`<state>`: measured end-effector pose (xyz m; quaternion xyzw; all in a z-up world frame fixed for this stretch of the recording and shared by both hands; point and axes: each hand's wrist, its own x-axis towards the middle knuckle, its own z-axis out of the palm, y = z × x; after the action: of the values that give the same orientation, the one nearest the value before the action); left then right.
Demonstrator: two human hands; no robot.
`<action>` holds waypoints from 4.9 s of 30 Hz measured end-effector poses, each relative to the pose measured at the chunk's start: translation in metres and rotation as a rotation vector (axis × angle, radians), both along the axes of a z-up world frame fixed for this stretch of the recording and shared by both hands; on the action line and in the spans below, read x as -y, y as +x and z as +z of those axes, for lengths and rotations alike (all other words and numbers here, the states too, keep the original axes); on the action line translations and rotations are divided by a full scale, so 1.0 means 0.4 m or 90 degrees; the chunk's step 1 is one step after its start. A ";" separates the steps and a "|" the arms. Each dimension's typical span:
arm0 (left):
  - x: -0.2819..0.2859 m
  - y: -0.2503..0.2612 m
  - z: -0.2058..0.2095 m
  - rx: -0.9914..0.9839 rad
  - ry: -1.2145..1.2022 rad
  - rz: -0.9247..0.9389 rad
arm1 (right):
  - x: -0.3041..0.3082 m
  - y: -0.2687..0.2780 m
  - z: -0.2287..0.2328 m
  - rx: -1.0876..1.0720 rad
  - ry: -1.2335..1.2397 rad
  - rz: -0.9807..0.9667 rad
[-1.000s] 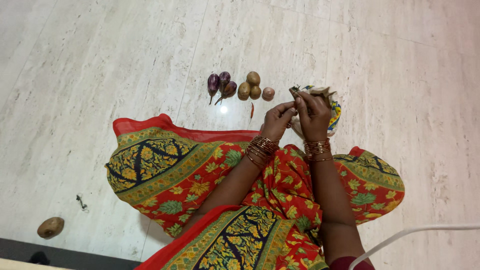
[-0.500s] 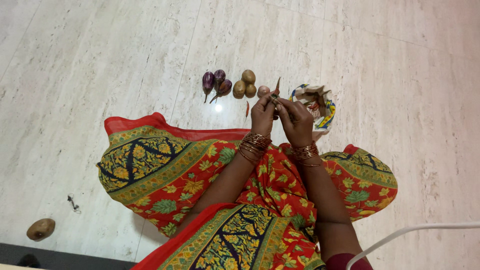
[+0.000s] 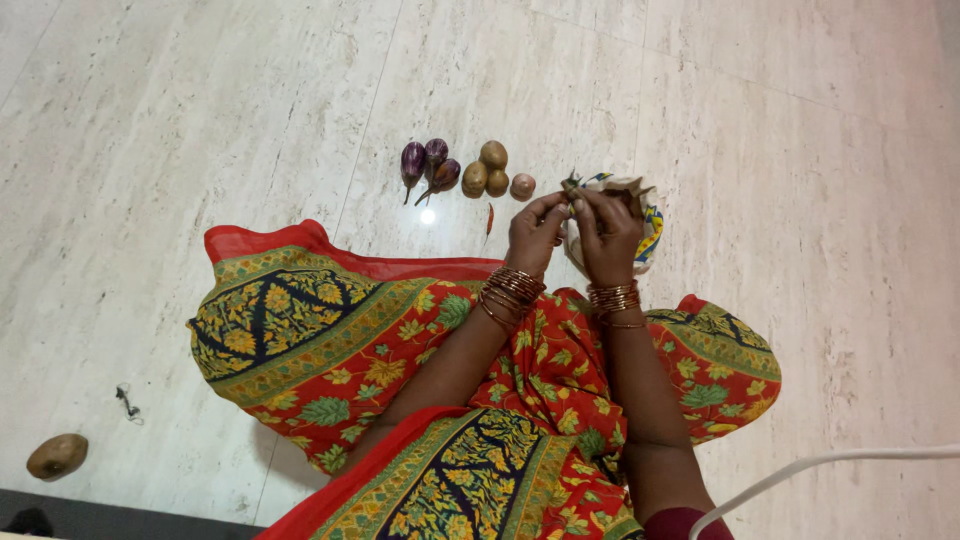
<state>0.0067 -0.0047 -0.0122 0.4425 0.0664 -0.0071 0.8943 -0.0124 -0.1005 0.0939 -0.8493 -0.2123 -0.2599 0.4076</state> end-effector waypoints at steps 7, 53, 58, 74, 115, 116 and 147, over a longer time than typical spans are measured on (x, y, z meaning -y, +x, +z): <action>-0.017 0.005 -0.001 0.010 -0.039 0.050 | -0.039 -0.043 0.014 -0.067 -0.032 0.010; 0.031 0.020 -0.020 0.019 -0.008 0.027 | -0.001 -0.010 -0.017 -0.028 0.009 0.031; 0.053 0.010 -0.025 0.043 0.007 -0.041 | 0.029 0.019 -0.026 -0.158 0.161 -0.025; 0.037 0.014 -0.043 0.047 -0.012 -0.021 | 0.000 -0.010 -0.010 -0.009 0.013 0.004; -0.029 -0.020 0.016 -0.022 -0.061 -0.008 | -0.005 -0.050 0.008 -0.049 0.015 -0.003; -0.027 -0.022 0.018 -0.022 -0.043 -0.020 | 0.001 -0.045 0.007 -0.056 0.013 -0.017; -0.020 -0.042 0.030 0.003 0.028 -0.118 | 0.051 -0.009 0.010 -0.051 0.061 -0.069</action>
<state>-0.0100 0.0033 -0.0002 0.4661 0.0231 -0.0873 0.8801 -0.0161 -0.1208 0.0979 -0.8488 -0.1367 -0.2571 0.4412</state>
